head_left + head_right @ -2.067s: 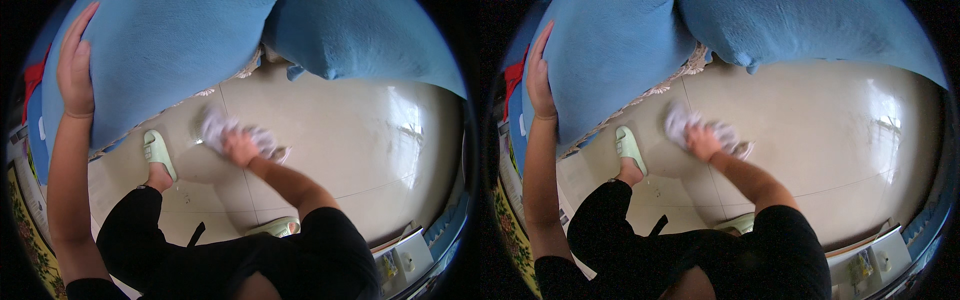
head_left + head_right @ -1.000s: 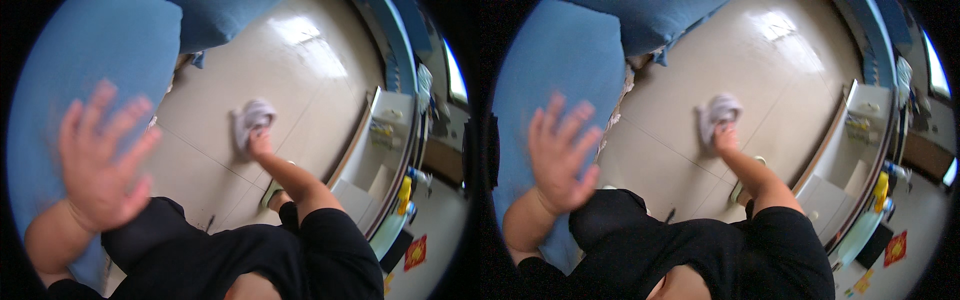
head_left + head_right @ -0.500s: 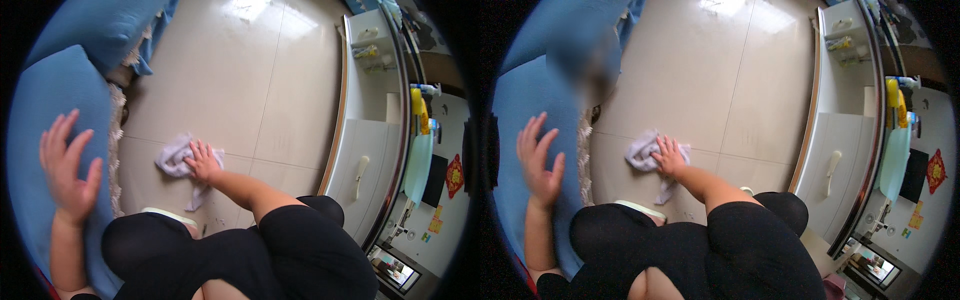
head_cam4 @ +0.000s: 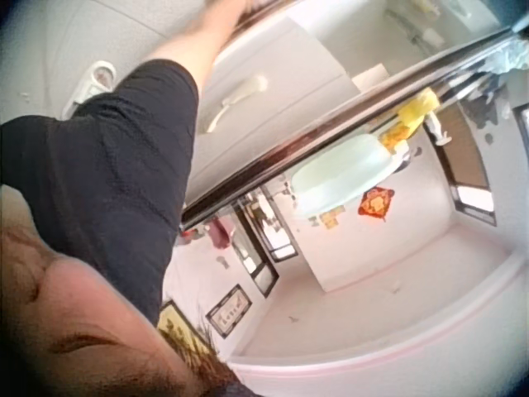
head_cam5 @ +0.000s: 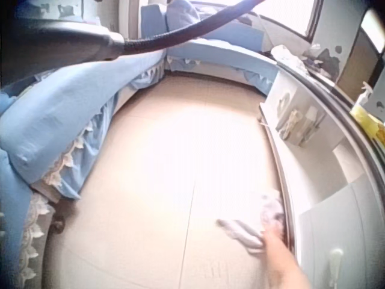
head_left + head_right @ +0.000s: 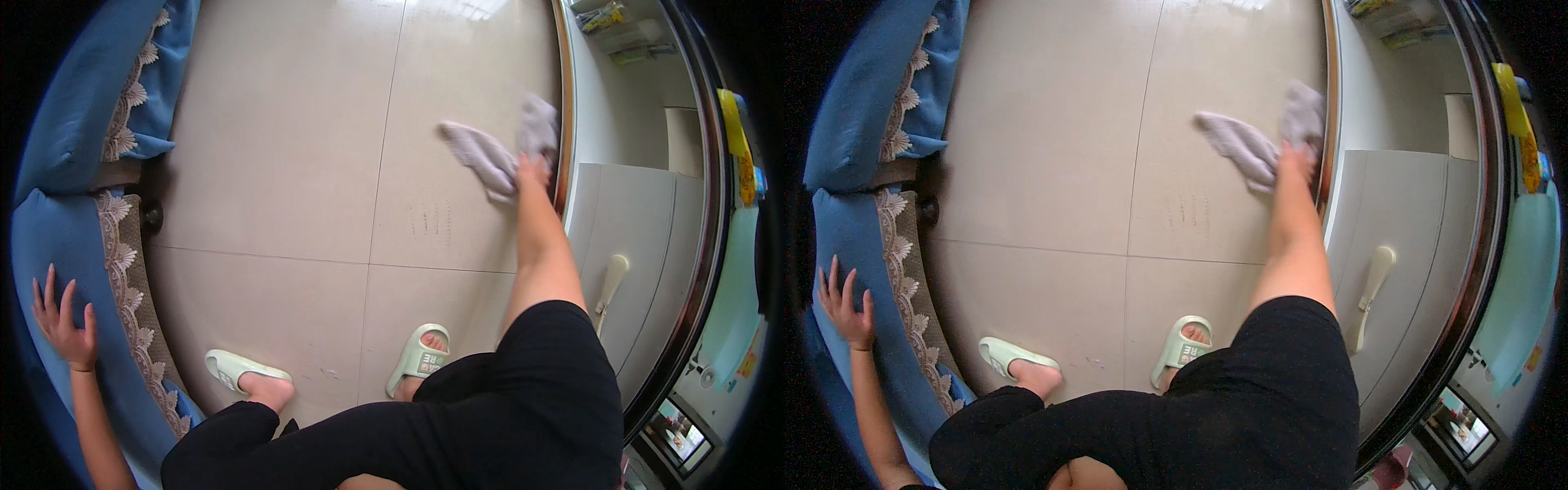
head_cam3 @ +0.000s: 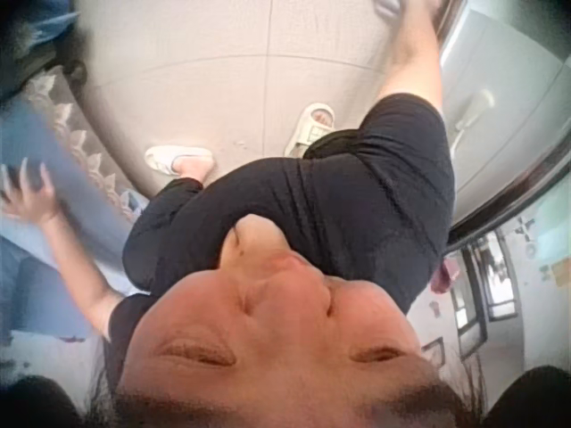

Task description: The person wipes the tiled floor with a cloth, then washes the cloth in a basin of water. They carry the basin to the kitchen, rinse the cloth under the tap, and wipe the kitchen counter. The person then returns to the living room and places the basin on a table.

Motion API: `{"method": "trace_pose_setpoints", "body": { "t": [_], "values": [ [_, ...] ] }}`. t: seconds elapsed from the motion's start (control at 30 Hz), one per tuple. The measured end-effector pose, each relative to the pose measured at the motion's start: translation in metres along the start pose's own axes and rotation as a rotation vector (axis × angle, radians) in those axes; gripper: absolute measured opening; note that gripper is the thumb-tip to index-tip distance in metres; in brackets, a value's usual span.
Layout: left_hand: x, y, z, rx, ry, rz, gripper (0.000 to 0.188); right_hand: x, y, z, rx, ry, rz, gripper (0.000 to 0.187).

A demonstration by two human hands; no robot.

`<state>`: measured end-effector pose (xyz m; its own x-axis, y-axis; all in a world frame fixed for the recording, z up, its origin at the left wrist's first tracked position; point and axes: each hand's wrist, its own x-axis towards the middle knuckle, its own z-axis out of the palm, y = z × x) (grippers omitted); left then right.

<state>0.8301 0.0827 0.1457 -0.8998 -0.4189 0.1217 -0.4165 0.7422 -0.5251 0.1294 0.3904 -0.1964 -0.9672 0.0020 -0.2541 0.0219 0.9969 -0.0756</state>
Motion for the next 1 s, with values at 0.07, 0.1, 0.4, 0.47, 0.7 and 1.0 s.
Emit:
{"method": "trace_pose_setpoints", "body": {
  "t": [0.07,0.1,0.4,0.47,0.7,1.0],
  "values": [
    [0.010,0.002,-0.003,-0.024,0.018,0.049,0.032,0.045,0.075,0.020,0.139,-0.130,0.108,0.065],
    [0.010,0.001,-0.004,-0.005,0.009,0.075,0.034,0.030,0.083,0.017,0.121,-0.070,0.144,0.066],
    [0.000,0.000,0.015,-0.002,-0.003,0.042,0.038,-0.153,0.014,0.035,-0.082,0.053,-1.142,0.066],
    [0.012,0.007,0.011,0.007,0.062,0.052,0.038,-0.229,0.012,0.049,-0.040,-0.178,-1.332,0.064],
    [0.020,0.019,0.007,0.029,0.156,0.037,0.037,-0.411,-0.013,0.067,0.173,-1.038,-1.736,0.036],
    [0.008,0.013,0.006,0.043,0.130,0.006,0.036,-0.253,-0.099,-0.021,0.101,-0.887,-1.035,0.051]
  ]
}}
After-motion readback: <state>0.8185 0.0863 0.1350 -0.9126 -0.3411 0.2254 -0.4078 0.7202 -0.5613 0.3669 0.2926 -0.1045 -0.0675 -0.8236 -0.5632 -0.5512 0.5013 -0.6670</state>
